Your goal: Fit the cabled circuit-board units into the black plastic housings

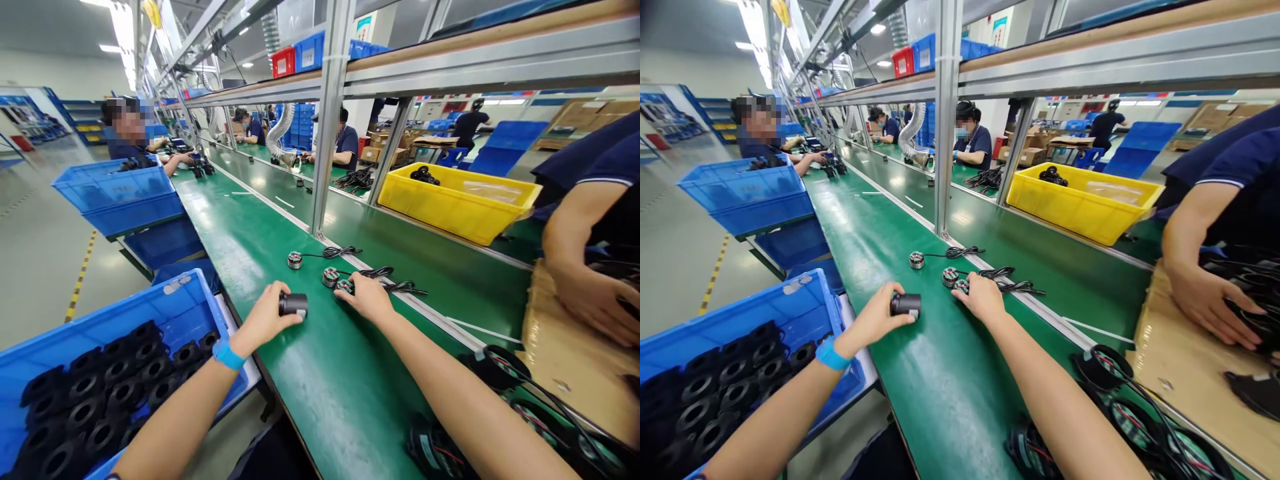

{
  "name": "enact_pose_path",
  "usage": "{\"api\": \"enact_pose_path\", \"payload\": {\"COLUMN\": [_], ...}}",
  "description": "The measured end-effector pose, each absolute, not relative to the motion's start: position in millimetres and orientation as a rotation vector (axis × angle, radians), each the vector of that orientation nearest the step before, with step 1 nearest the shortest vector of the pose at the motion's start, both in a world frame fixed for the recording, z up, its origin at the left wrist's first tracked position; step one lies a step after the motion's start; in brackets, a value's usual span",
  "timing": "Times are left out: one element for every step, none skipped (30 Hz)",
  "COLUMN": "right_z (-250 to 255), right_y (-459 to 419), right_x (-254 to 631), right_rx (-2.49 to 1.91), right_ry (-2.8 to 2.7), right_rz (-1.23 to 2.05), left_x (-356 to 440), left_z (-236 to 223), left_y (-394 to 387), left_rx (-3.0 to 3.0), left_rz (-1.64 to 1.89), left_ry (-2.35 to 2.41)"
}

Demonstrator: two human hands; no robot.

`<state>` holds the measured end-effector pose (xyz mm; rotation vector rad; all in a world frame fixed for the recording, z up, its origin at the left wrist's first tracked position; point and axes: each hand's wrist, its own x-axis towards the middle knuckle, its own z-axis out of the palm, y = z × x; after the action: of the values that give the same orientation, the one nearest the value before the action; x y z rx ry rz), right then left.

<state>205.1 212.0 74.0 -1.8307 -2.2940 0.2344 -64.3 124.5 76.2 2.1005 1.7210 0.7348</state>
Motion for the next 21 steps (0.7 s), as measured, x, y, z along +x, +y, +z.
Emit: {"api": "enact_pose_path", "payload": {"right_z": [74.1, 75.0, 76.6, 78.8, 81.2, 83.7, 86.4, 89.0, 91.6, 94.2, 97.0, 99.8, 102.7, 105.7, 108.6, 111.2, 113.4, 115.2, 116.5, 117.4, 117.8], "right_y": [208.0, 201.5, 192.5, 181.2, 167.7, 152.6, 136.5, 120.3, 104.4, 89.6, 76.2, 64.4, 54.1, 45.1, 37.1, 30.0, 23.3, 17.1, 11.1, 5.5, 0.5], "right_x": [205.4, 207.0, 209.5, 212.5, 215.5, 218.3, 220.6, 222.4, 223.6, 224.2, 224.4, 224.1, 223.4, 222.3, 220.9, 219.2, 217.5, 215.8, 214.5, 213.5, 213.0], "right_rx": [-1.818, -1.790, -1.750, -1.703, -1.655, -1.611, -1.573, -1.541, -1.516, -1.500, -1.492, -1.487, -1.479, -1.466, -1.447, -1.423, -1.396, -1.371, -1.351, -1.337, -1.330], "right_ry": [-2.291, -2.294, -2.301, -2.307, -2.309, -2.302, -2.288, -2.266, -2.239, -2.208, -2.178, -2.143, -2.101, -2.053, -2.004, -1.959, -1.920, -1.893, -1.878, -1.863, -1.847], "right_rz": [0.287, 0.342, 0.398, 0.454, 0.508, 0.559, 0.605, 0.645, 0.677, 0.702, 0.717, 0.729, 0.740, 0.752, 0.763, 0.773, 0.779, 0.780, 0.776, 0.769, 0.760], "left_x": [-61.8, -59.9, -58.7, -58.7, -59.6, -61.4, -63.7, -66.0, -67.8, -68.7, -68.4, -66.9, -64.1, -60.6, -56.7, -52.8, -49.4, -46.8, -44.9, -43.8, -43.3], "left_z": [69.2, 62.1, 55.4, 49.5, 44.6, 40.6, 37.6, 35.4, 33.7, 32.4, 31.3, 30.3, 29.5, 28.7, 28.1, 27.6, 27.2, 26.9, 26.8, 26.8, 26.8], "left_y": [111.7, 100.0, 89.7, 80.6, 72.8, 66.0, 60.0, 54.8, 50.2, 45.9, 41.9, 38.2, 34.9, 32.0, 29.8, 28.2, 27.2, 26.7, 26.4, 26.2, 25.9], "left_rx": [2.075, 2.049, 2.019, 1.987, 1.957, 1.930, 1.909, 1.894, 1.883, 1.877, 1.871, 1.872, 1.885, 1.911, 1.945, 1.980, 2.011, 2.035, 2.049, 2.058, 2.065], "left_rz": [0.758, 0.776, 0.792, 0.803, 0.815, 0.827, 0.837, 0.846, 0.855, 0.861, 0.866, 0.864, 0.855, 0.838, 0.814, 0.795, 0.786, 0.784, 0.790, 0.803, 0.810], "left_ry": [1.677, 1.642, 1.610, 1.578, 1.548, 1.517, 1.485, 1.450, 1.417, 1.383, 1.345, 1.303, 1.259, 1.215, 1.173, 1.141, 1.123, 1.117, 1.121, 1.126, 1.124]}}
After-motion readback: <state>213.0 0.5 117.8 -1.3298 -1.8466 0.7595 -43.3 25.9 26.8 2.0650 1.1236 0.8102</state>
